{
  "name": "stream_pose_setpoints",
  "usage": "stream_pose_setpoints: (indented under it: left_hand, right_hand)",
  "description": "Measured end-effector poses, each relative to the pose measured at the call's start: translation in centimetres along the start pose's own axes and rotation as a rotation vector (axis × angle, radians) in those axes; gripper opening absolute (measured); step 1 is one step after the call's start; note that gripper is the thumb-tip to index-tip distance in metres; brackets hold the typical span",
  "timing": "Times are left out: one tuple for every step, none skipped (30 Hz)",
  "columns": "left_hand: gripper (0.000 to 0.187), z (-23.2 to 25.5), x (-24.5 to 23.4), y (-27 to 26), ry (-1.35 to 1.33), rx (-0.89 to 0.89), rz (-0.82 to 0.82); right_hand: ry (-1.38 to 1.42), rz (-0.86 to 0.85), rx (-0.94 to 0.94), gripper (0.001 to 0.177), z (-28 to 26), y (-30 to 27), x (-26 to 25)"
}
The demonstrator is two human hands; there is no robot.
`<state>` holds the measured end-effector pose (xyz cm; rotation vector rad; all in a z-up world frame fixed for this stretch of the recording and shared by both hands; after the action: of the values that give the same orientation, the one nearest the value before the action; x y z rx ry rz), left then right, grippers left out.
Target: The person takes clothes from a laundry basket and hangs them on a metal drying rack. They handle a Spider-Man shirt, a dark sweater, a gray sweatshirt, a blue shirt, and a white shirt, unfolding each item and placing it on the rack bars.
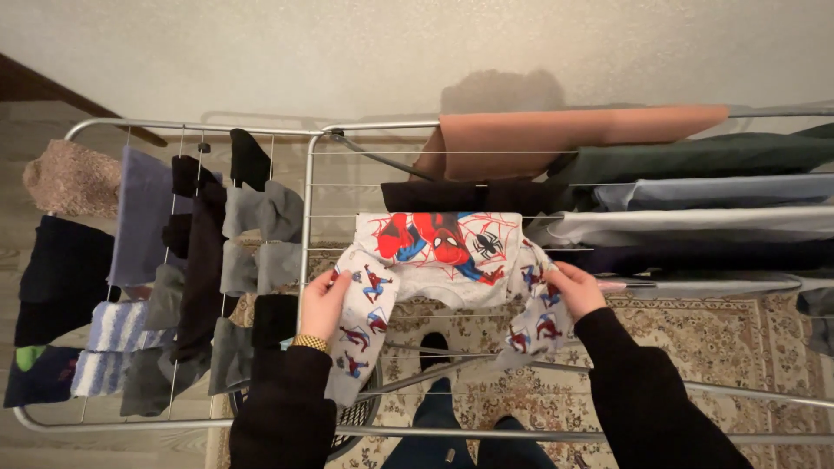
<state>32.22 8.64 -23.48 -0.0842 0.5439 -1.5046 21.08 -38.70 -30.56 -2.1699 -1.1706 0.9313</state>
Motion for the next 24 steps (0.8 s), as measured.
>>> stream_pose_setpoints:
  left_hand:
    - [0.024, -0.2, -0.2, 0.5, 0.0, 0.0, -0.001]
    - [0.026, -0.4, -0.4, 1.0, -0.07, 0.02, 0.028]
    - [0.028, -0.5, -0.8, 1.5, -0.139, 0.04, 0.058]
    - [0.028, -0.8, -0.8, 2.2, -0.139, 0.041, 0.059]
    - [0.028, -1.0, -1.0, 3.0, -0.173, 0.065, 0.095]
    - [0.028, -1.2, -1.3, 3.7, -0.207, 0.089, 0.13]
    - [0.028, -1.3, -1.3, 3.9, -0.206, 0.089, 0.131]
    - [0.029, -1.4, -1.3, 4.0, -0.184, 0.095, 0.129]
    - [0.029, -1.4, -1.3, 4.2, -0.162, 0.102, 0.127]
    - [0.029, -1.1, -1.3, 3.6, -0.162, 0.102, 0.128]
    - [0.034, -0.9, -1.1, 3.0, -0.103, 0.072, 0.1]
    - [0.038, -0.7, -1.0, 2.4, -0.044, 0.042, 0.073]
    - [0.038, -1.3, -1.3, 2.3, -0.045, 0.043, 0.072]
    - [0.046, -2.1, -1.6, 2.2, 0.004, 0.006, 0.058]
    - [0.055, -2.9, -1.9, 2.1, 0.054, -0.031, 0.043]
    - [0.055, -2.6, -2.1, 1.2, 0.054, -0.032, 0.042]
    - [0.059, -2.5, -2.2, 0.4, 0.115, -0.051, 0.025]
    - [0.064, -2.4, -2.3, -0.5, 0.176, -0.07, 0.008]
    - [0.064, -3.1, -2.7, -0.8, 0.177, -0.07, 0.007]
    - [0.063, -3.7, -2.9, -1.1, 0.222, -0.056, -0.012]
    - [0.063, -4.4, -3.2, -1.3, 0.266, -0.042, -0.032]
    - [0.063, -4.7, -3.3, -1.6, 0.266, -0.041, -0.032]
    - [0.06, -5.1, -3.4, -2.0, 0.305, -0.053, -0.06]
    - [0.056, -5.5, -3.4, -2.3, 0.343, -0.065, -0.088]
  right_hand:
    - [0.0, 0.001, 0.0, 0.055, -0.8, -0.1, 0.4]
    - [-0.064, 0.071, -0.007, 0.056, -1.7, -0.3, 0.4]
    - [-0.128, 0.14, -0.015, 0.058, -2.6, -0.5, 0.4]
    - [-0.128, 0.139, -0.016, 0.058, -2.4, 0.5, 0.2]
    - [0.112, 0.062, -0.028, 0.054, -2.3, 1.5, 0.3]
    - [0.352, -0.016, -0.041, 0.051, -2.3, 2.5, 0.4]
    - [0.352, -0.017, -0.04, 0.051, -2.0, 2.9, 0.5]
    - [0.376, -0.042, -0.062, 0.046, -2.0, 3.3, 0.7]
    - [0.401, -0.067, -0.085, 0.042, -2.0, 3.6, 0.9]
    - [0.401, -0.068, -0.085, 0.042, -1.9, 3.0, 1.0]
    - [0.382, -0.076, -0.083, 0.044, -1.9, 2.3, 1.1]
    - [0.362, -0.085, -0.081, 0.046, -1.9, 1.7, 1.3]
    - [0.362, -0.084, -0.081, 0.046, -1.3, 1.4, 1.0]
    - [0.318, -0.096, -0.055, 0.059, -0.5, 1.2, 0.9]
    - [0.275, -0.108, -0.028, 0.072, 0.3, 0.9, 0.8]
    - [0.275, -0.107, -0.027, 0.072, 0.4, 0.0, 0.5]
    - [0.249, -0.104, 0.013, 0.072, 0.7, -0.9, 0.2]
    - [0.223, -0.101, 0.053, 0.073, 1.0, -1.9, -0.2]
    - [0.224, -0.101, 0.053, 0.073, 0.9, -2.8, -0.1]
    - [0.223, -0.119, 0.088, 0.068, 1.0, -3.8, 0.1]
    - [0.221, -0.138, 0.123, 0.062, 1.0, -4.7, 0.3]
    - [0.221, -0.138, 0.123, 0.062, 2.4, -4.0, 0.4]
    - [0.188, -0.169, 0.149, 0.052, 3.9, -3.3, 0.6]
    - [0.154, -0.199, 0.175, 0.043, 5.4, -2.6, 0.9]
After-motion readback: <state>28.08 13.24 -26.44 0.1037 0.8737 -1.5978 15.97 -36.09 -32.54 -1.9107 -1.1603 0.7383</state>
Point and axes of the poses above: each hand's wrist, its own y-axis towards the middle knuckle, its own x-axis out of the palm, z = x × y, the point moved 6 cm from there along y, towards the middle knuckle, and after that the axes turned 7 degrees about x, right-handed, at the moved point
